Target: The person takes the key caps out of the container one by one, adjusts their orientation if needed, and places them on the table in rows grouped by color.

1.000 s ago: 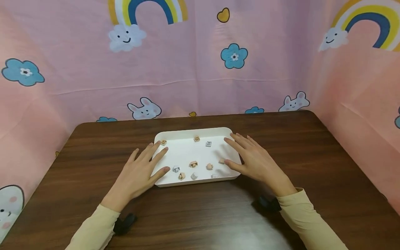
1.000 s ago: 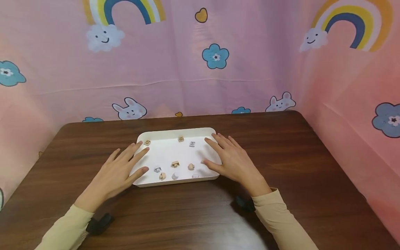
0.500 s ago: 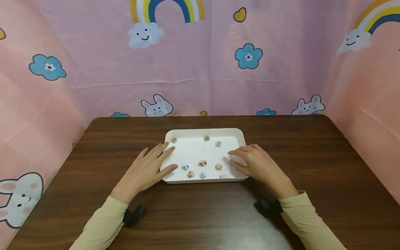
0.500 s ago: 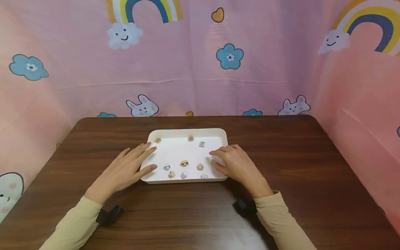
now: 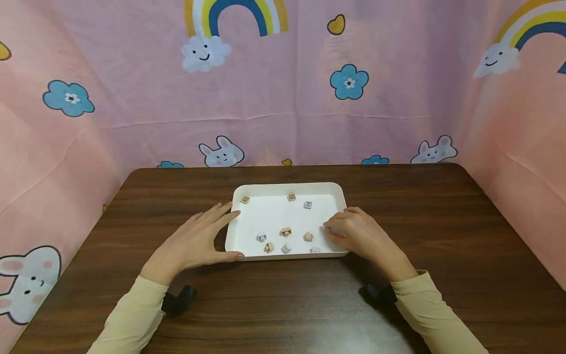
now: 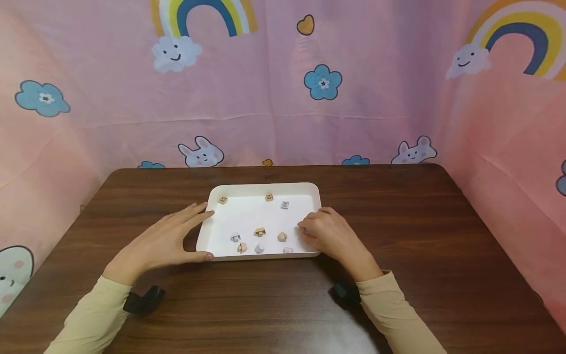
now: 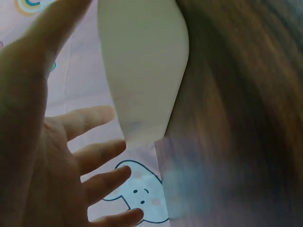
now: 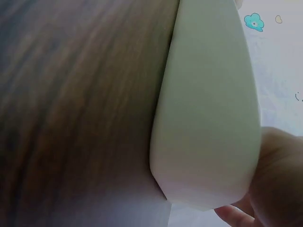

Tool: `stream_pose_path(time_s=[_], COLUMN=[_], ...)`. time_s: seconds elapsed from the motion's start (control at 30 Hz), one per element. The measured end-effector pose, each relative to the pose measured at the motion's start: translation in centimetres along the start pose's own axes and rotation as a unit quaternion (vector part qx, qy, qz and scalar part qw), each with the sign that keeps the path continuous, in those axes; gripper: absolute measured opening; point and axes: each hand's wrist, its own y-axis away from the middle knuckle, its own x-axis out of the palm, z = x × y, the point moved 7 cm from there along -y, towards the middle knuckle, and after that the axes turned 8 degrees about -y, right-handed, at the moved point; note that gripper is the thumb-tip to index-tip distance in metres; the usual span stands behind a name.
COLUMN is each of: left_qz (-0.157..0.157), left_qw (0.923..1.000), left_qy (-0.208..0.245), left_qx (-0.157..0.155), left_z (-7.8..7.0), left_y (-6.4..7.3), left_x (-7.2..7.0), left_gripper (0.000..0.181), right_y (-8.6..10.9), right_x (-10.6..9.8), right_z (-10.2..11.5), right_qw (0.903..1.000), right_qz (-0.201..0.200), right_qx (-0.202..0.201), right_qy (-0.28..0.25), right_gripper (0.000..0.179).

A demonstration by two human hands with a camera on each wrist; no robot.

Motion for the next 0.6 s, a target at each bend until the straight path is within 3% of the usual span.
stream_pose_path(time_s=[0.3,0.6], left_qz=[-0.014,-0.022], left_qw=[0.9998,0.9996], left_qy=[0.003,0.006], left_qx=[0.013,0.019], left_z=[0.05,0.00], left_y=[0.10,-0.10], left_x=[-0.12,-0.07], left_gripper=[0.111,0.105], right_y=[-0.19,-0.30], right_x=[0.35,0.00], right_z=[-0.26,-0.39], right_qw=[0.9980,0.9980], right_qz=[0.013,0.008], right_qx=[0.055,0.057], right_qy=[-0.029,-0.026], right_gripper=[0.012,0.012])
